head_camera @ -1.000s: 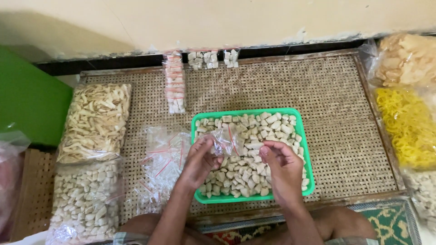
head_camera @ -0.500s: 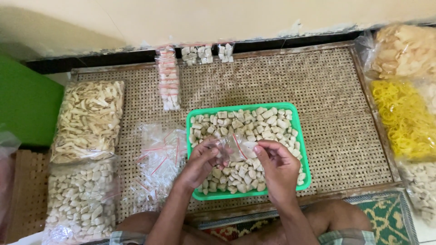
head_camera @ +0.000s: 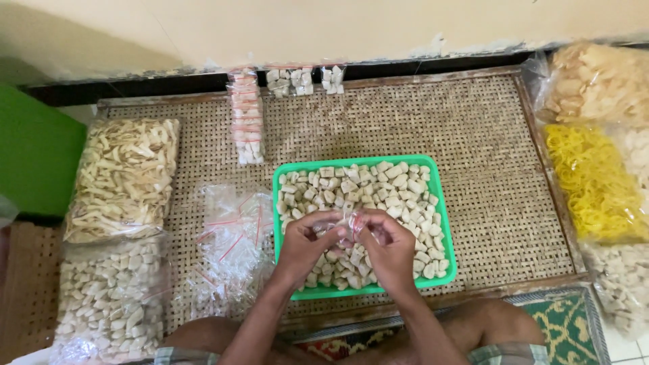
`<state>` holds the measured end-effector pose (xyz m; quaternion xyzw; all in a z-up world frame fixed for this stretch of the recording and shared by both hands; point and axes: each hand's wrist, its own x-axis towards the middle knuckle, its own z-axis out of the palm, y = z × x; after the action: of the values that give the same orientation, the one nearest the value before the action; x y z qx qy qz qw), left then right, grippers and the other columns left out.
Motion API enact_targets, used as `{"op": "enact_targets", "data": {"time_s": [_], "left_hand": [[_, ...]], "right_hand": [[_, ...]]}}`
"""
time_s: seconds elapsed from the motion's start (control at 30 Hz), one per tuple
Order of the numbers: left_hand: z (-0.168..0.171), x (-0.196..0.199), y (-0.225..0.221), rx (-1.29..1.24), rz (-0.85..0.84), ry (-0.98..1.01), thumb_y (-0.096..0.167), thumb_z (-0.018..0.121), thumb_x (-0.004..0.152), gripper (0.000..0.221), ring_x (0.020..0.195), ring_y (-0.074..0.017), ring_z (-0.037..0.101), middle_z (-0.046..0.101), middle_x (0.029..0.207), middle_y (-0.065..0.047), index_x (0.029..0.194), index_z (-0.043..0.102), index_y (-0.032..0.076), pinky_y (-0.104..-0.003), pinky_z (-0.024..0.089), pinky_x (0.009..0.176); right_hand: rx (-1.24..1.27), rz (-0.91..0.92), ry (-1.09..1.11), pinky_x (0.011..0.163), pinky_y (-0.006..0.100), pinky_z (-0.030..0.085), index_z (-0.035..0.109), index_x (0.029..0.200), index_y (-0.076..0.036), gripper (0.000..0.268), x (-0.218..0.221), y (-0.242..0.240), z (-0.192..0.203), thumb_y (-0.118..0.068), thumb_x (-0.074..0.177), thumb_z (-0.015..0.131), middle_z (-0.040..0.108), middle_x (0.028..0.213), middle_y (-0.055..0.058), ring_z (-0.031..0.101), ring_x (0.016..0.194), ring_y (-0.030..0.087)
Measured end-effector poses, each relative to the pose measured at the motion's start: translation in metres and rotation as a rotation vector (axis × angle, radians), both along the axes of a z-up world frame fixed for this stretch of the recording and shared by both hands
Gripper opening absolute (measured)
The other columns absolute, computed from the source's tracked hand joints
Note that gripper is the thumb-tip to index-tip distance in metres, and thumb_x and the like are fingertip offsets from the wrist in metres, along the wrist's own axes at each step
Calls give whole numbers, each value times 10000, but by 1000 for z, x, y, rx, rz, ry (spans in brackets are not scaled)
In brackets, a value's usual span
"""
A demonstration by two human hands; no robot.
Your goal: The person sits on a mat and repeatedly places small white food pieces from a green tray into clear plastic bags, then ties each bag with a red rubber band. The person places the tied bags in a row on the mat.
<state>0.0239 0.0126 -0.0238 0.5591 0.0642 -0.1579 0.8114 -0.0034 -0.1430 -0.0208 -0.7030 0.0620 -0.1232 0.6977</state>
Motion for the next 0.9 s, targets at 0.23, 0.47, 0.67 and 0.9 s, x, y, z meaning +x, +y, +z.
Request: {"op": "enact_targets", "data": {"time_s": [0.23, 0.47, 0.67, 0.9], "left_hand": [[27, 3, 4, 186, -232, 150, 166, 765, 854, 298, 731, -202, 783, 829, 1034, -119, 1136, 775, 72, -308, 643, 728], [25, 4, 23, 279, -534, 42, 545, 496, 912, 615, 1476, -332, 426, 446, 1600, -140, 1426, 580, 217, -576, 303, 1189], [33, 7, 34, 212, -672, -89, 441, 520, 960, 554, 1395, -316, 554, 605, 1480, -144, 1439, 562, 167, -536, 406, 1153], [17, 10, 38, 202, -787, -172, 415, 489, 993, 474, 901, -213, 784, 732, 1266, -151, 1371, 609, 155, -405, 652, 918]], "right_hand": [[-213, 270, -49, 510, 152, 497, 729, 1177, -74, 289, -8, -26, -14, -77, 888, 743, 734, 1114, 101, 610, 716, 85], [-461, 117, -259, 668, 237, 652, 731, 1034, -15, 213, -15, -26, -13, 11, 828, 777, 736, 941, 111, 718, 819, 189], [-346, 239, -148, 803, 303, 619, 743, 1045, -43, 198, -26, -26, -16, 18, 857, 724, 677, 978, 73, 648, 936, 207], [-277, 375, 343, 1262, 516, 233, 779, 1134, -117, 251, -30, -29, -2, -84, 948, 614, 706, 1311, 155, 533, 1399, 275]]}}
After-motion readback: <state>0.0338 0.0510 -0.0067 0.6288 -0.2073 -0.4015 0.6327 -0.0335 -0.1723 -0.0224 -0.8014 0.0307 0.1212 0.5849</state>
